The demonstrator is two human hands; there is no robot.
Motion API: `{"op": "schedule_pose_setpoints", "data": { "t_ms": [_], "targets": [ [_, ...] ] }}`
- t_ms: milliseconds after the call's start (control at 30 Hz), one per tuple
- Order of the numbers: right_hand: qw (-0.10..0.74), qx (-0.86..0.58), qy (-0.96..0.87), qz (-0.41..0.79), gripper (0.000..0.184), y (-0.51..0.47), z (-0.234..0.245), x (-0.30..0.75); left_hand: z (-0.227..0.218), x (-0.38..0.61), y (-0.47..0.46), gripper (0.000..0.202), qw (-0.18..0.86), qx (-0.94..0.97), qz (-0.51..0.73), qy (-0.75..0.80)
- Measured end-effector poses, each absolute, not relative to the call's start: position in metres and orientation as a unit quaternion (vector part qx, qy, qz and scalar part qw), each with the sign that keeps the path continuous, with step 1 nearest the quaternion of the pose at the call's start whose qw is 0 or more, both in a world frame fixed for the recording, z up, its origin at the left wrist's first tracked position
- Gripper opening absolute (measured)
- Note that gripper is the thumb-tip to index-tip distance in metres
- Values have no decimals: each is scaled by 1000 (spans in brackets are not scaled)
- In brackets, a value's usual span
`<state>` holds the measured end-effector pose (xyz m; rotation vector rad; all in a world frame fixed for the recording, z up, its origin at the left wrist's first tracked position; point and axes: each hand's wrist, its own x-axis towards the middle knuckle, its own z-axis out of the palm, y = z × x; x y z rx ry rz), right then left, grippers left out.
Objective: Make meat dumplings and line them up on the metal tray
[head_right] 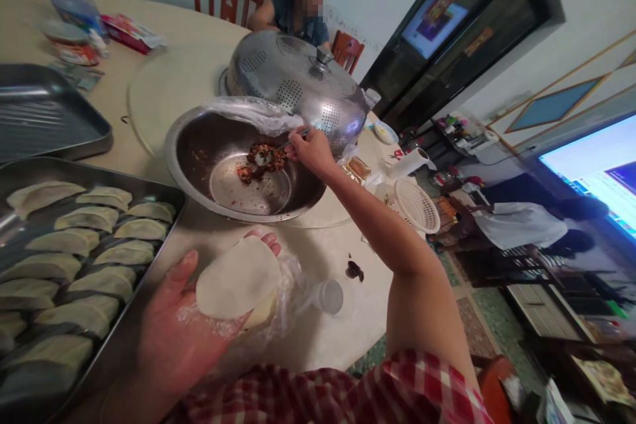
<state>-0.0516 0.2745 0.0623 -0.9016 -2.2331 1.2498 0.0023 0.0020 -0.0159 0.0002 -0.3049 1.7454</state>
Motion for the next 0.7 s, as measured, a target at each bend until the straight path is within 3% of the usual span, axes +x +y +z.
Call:
{"op": "schedule_pose_setpoints", "data": {
  "t_ms": [167,300,400,633,700],
  "targets": [
    [171,-251,-914,267,12,273,64,-48,-14,3,1,57,634,-4,761,-141],
    [148,-222,-940,212,12,271,59,-47,-14,3,1,55,632,-14,767,-113],
    [129,-223,-935,243,13,267,56,-47,-14,3,1,54,634,-20,769,-78],
    [102,-323,-830,443,25,247,47,-65,-14,3,1,54,630,-17,775,-39],
    [113,-307,-834,444,23,246,46,-72,-13,3,1,54,628,-14,777,-36]
  ]
}}
